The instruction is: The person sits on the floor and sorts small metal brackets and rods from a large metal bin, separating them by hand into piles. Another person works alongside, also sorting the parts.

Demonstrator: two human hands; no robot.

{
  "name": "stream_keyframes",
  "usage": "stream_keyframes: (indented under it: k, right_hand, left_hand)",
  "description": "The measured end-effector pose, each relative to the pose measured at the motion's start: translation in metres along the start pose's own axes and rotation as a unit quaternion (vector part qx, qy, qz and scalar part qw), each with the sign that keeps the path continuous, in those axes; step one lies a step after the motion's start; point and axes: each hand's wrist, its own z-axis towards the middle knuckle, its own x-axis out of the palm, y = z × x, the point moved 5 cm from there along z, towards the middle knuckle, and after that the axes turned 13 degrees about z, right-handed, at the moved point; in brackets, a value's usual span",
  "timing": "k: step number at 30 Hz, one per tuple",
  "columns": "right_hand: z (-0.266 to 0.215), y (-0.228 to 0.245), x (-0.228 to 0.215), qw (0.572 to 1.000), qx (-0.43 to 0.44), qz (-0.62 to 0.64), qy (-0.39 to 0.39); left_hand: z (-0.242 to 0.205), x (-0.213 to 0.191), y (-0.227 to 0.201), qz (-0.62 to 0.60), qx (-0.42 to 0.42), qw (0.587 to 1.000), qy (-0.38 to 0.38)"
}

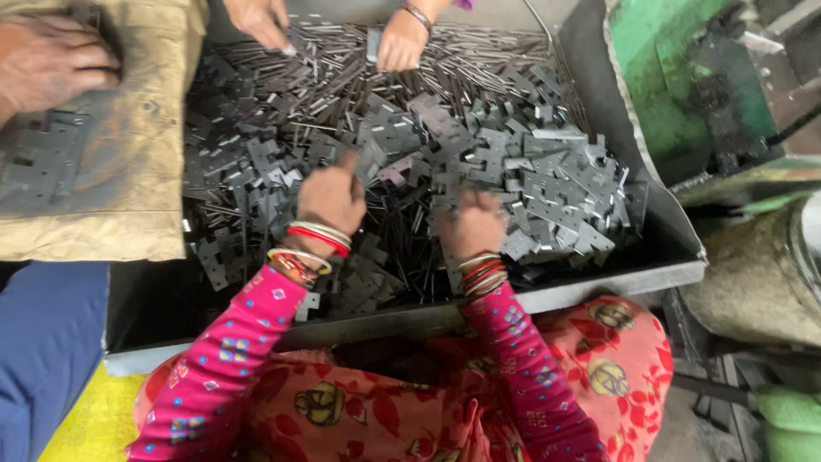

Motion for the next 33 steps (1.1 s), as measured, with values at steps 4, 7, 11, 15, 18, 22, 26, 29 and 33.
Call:
stream_keyframes:
  k: [4,7,11,15,18,22,26,29,33]
  right_hand:
    - [0.017,-0.039,-0.025,0.985,0.050,-0.166,-0.015]
    - [0.017,-0.047,-0.022,0.990,0.033,-0.133,-0.016]
    - [0.009,-0.055,-0.022,0.989,0.014,-0.133,-0.056]
    - [0.005,-0.057,-0.016,0.991,0.015,-0.114,-0.062]
    - [0.006,-0.056,-0.018,0.990,-0.007,-0.112,-0.083]
    - [0.005,-0.055,-0.018,0.990,0.002,-0.119,-0.078]
    - [0.006,-0.040,-0.028,0.992,0.000,-0.094,-0.089]
    - [0.006,-0.015,-0.049,0.986,-0.059,-0.061,-0.145]
    - [0.004,-0.015,-0.070,0.840,0.113,0.513,-0.133]
  left_hand:
    - [0.020,-0.059,0.061,0.199,-0.059,0.968,-0.139]
    - [0.028,-0.089,0.126,0.349,-0.152,0.909,-0.170]
    - [0.015,-0.100,0.235,0.396,-0.258,0.862,-0.181]
    - [-0.011,-0.099,0.320,0.427,-0.328,0.814,-0.218]
    - [-0.033,-0.106,0.354,0.453,-0.328,0.775,-0.293]
    - [-0.049,-0.106,0.389,0.338,-0.447,0.821,-0.107]
    - [-0.037,-0.155,0.313,0.542,-0.255,0.674,-0.432]
    - [-0.005,-0.162,0.248,0.377,-0.192,0.816,-0.394]
    - [0.027,-0.088,0.098,0.146,0.069,0.973,-0.165]
